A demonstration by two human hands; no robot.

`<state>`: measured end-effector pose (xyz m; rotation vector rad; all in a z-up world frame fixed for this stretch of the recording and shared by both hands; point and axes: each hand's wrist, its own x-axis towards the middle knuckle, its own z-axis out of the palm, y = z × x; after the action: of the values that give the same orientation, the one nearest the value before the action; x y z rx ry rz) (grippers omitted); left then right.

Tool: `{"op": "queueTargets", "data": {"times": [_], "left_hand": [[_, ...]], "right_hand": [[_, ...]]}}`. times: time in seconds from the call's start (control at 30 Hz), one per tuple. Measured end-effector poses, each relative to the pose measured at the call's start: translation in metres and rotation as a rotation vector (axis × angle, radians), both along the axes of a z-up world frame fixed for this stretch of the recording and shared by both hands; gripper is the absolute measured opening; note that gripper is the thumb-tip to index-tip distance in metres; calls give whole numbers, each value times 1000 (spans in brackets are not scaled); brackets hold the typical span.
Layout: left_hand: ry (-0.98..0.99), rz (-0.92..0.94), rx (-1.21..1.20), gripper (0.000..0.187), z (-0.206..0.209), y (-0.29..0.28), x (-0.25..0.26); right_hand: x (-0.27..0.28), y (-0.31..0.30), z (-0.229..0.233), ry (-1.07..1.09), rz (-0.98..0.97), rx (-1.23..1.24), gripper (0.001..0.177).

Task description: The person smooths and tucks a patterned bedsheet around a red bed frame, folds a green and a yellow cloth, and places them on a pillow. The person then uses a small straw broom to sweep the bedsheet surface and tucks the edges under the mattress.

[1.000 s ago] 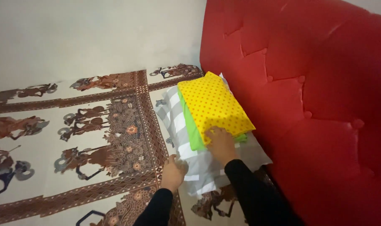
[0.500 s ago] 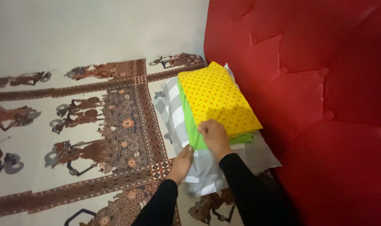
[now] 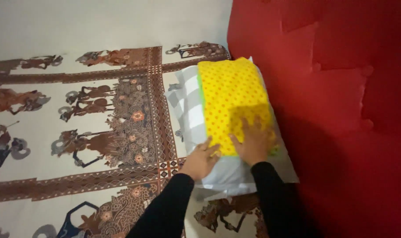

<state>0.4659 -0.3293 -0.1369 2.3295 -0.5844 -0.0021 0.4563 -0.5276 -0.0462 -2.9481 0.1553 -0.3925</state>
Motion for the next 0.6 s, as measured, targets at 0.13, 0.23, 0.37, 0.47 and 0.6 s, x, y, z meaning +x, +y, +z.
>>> {"op": "queueTargets", "data": {"times": [0.13, 0.23, 0.37, 0.47, 0.6], "left_hand": [[-128, -47, 66, 43, -17, 3, 27], [-278, -88, -55, 47, -1, 42, 46], [-636, -58, 173, 27, 2, 101, 138], [-314, 302, 48, 33, -31, 135, 238], [-37, 357, -56, 36, -28, 183, 340]], "right_hand": [[27, -31, -21, 182, -46, 18, 87], [40, -12, 3, 324, -103, 144, 91], [55, 57, 98, 102, -128, -55, 73], [139, 117, 107, 201, -104, -135, 66], [250, 143, 70, 200, -47, -188, 66]]}}
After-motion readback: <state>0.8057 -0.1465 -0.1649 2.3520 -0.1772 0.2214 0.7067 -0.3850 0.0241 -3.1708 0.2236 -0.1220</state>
